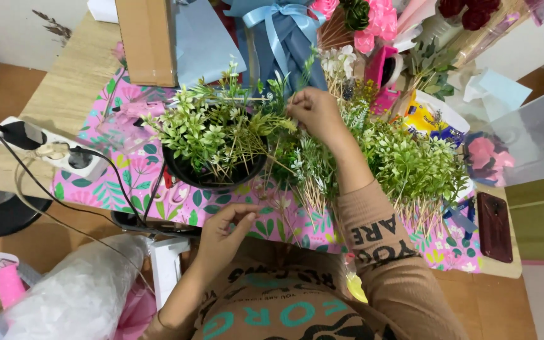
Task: Arranging small artificial flower stems and greenery into a black pot on a decorated table.
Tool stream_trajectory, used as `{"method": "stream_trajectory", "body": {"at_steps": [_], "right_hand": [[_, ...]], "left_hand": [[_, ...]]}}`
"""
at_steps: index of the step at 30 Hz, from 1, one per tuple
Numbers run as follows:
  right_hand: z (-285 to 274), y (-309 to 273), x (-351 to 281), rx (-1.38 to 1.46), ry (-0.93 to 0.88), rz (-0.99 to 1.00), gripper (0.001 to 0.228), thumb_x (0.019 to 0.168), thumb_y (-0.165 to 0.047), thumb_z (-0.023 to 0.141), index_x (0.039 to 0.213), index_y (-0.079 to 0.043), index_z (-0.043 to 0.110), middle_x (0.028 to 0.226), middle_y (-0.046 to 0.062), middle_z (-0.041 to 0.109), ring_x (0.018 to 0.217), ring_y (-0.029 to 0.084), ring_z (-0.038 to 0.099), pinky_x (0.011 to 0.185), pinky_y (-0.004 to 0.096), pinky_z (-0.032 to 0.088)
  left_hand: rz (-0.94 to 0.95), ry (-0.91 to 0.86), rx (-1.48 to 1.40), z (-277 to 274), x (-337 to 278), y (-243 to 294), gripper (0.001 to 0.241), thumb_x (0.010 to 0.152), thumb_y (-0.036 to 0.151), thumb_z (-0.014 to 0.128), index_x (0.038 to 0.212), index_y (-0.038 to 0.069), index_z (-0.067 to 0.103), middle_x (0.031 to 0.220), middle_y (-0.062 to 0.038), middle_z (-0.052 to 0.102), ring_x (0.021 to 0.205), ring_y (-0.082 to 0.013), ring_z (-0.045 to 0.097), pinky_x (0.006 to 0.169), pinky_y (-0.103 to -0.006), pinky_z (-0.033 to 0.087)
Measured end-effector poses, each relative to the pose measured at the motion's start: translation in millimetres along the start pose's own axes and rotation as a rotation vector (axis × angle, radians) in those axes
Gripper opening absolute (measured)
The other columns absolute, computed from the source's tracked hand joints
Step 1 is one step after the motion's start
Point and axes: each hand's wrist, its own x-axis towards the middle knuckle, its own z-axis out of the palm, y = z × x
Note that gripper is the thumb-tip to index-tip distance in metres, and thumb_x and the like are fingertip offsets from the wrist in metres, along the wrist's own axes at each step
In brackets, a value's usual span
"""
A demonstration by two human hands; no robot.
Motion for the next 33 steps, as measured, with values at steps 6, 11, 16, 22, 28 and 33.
{"method": "stream_trajectory", "body": {"at_steps": [6, 11, 16, 22, 28, 33], "right_hand": [[8, 2, 5, -0.312, -0.174, 0.136, 0.016, 0.091, -0.016, 0.074, 0.096, -0.001, 0.075, 0.072, 0.013, 0.073, 0.049, 0.021, 0.065, 0.054, 0.036, 0.052], [8, -17, -6, -0.628, -0.139, 0.129, 0.023, 0.093, -0.034, 0.072, 0.1, -0.014, 0.083, 0.079, 0.011, 0.077, 0.078, 0.035, 0.075, 0.073, 0.041, 0.056], [-11, -53, -52, -0.52, 0.111, -0.095, 0.014, 0.101, -0.024, 0.074, 0.101, -0.012, 0.079, 0.085, 0.005, 0.074, 0.073, 0.021, 0.072, 0.061, 0.029, 0.055], [22, -61, -114, -0.396, -0.037, -0.115, 0.016, 0.09, -0.014, 0.079, 0.103, -0.006, 0.077, 0.087, 0.012, 0.076, 0.065, 0.024, 0.069, 0.059, 0.034, 0.055], [33, -51, -117, -0.438, -0.063, -0.149, 0.026, 0.088, -0.017, 0.078, 0.114, -0.012, 0.078, 0.092, 0.009, 0.079, 0.075, 0.03, 0.073, 0.068, 0.041, 0.058], [43, -35, -111, -0.343, -0.066, -0.071, 0.038, 0.085, -0.016, 0.081, 0.121, -0.009, 0.073, 0.094, 0.014, 0.079, 0.074, 0.029, 0.072, 0.07, 0.041, 0.058]], "left_hand": [[0.082, 0.07, 0.018, -8, 4, -9, 0.017, 0.091, 0.007, 0.071, 0.104, 0.01, 0.082, 0.082, -0.007, 0.08, 0.075, -0.0121, 0.066, 0.071, -0.0283, 0.054], [0.217, 0.149, 0.097, -15, 9, -3, 0.015, 0.091, 0.006, 0.072, 0.102, 0.009, 0.082, 0.082, -0.009, 0.078, 0.075, -0.0192, 0.07, 0.071, -0.0316, 0.055], [0.323, 0.235, 0.162, -28, 8, 1, 0.017, 0.09, 0.003, 0.071, 0.103, 0.01, 0.081, 0.082, -0.005, 0.078, 0.072, -0.0191, 0.07, 0.07, -0.0305, 0.054], [0.571, 0.347, 0.509, -31, 19, 16, 0.018, 0.089, 0.006, 0.075, 0.105, 0.014, 0.079, 0.091, 0.001, 0.074, 0.082, -0.02, 0.068, 0.082, -0.0339, 0.049], [0.738, 0.384, 0.787, -29, 31, 19, 0.014, 0.094, 0.012, 0.074, 0.106, 0.016, 0.077, 0.101, 0.002, 0.072, 0.088, -0.019, 0.065, 0.084, -0.0336, 0.043], [0.747, 0.368, 0.826, -32, 31, 14, 0.015, 0.094, 0.012, 0.072, 0.106, 0.018, 0.078, 0.098, 0.006, 0.071, 0.084, -0.0175, 0.063, 0.084, -0.0329, 0.041]]}}
